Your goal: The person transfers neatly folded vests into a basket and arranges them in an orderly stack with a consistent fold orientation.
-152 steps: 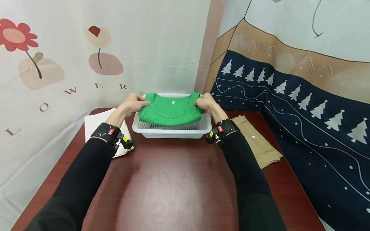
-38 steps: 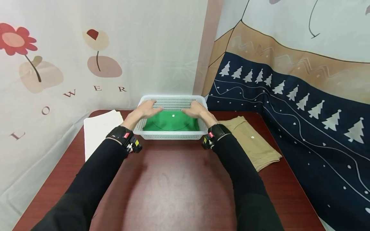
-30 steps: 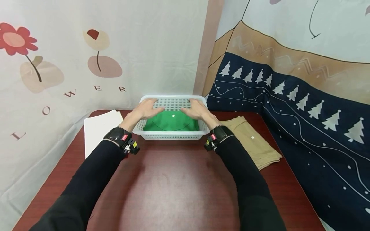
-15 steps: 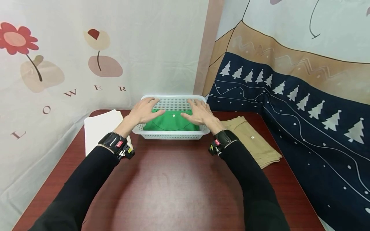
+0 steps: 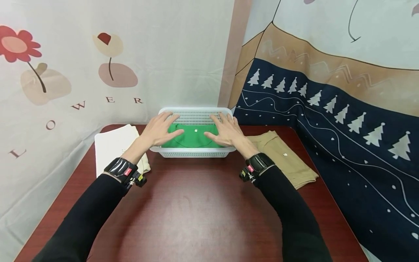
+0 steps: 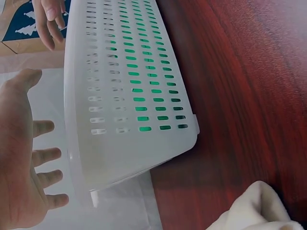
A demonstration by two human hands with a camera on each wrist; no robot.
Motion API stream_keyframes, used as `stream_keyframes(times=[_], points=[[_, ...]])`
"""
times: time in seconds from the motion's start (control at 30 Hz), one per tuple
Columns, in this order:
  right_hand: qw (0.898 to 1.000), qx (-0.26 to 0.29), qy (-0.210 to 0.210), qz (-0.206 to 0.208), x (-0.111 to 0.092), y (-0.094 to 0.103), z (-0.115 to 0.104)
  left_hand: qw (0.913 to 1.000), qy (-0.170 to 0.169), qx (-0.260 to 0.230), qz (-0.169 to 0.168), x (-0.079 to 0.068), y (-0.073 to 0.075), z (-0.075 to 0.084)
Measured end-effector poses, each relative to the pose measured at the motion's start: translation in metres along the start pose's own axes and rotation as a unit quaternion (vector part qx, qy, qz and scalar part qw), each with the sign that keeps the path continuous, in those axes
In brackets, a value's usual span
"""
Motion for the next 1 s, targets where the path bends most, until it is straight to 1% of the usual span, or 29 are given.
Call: stream_keyframes(times=[0.23,0.43,0.6,1.0], points=[[1.000,0.001,0.013,0.014,-0.012,0.001,0.000,0.9998,-0.009,-0.004,0.016,-0.010,0.002,0.004],[1.000,-0.002,0.019,0.019,-0.024,0.000,0.000,0.9994,-0.019,0.004,0.027,-0.019,0.003,0.010],[0.999,-0.006,0.027,0.027,-0.032,-0.003,0.001,0.9992,-0.024,0.005,0.031,-0.026,0.002,0.014],[0.998,0.019,0.036,0.041,-0.055,-0.005,0.006,0.9980,-0.040,-0.003,0.049,-0.039,0.000,0.019]])
Point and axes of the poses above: each hand's wrist, its own x-axis towards the middle knuckle, its own y-axis out of the back of the hand, z = x × y, the point moved 6 cm from there along x, towards the middle knuckle, and after that the axes turned 6 degrees about z, right-handed, at the moved point
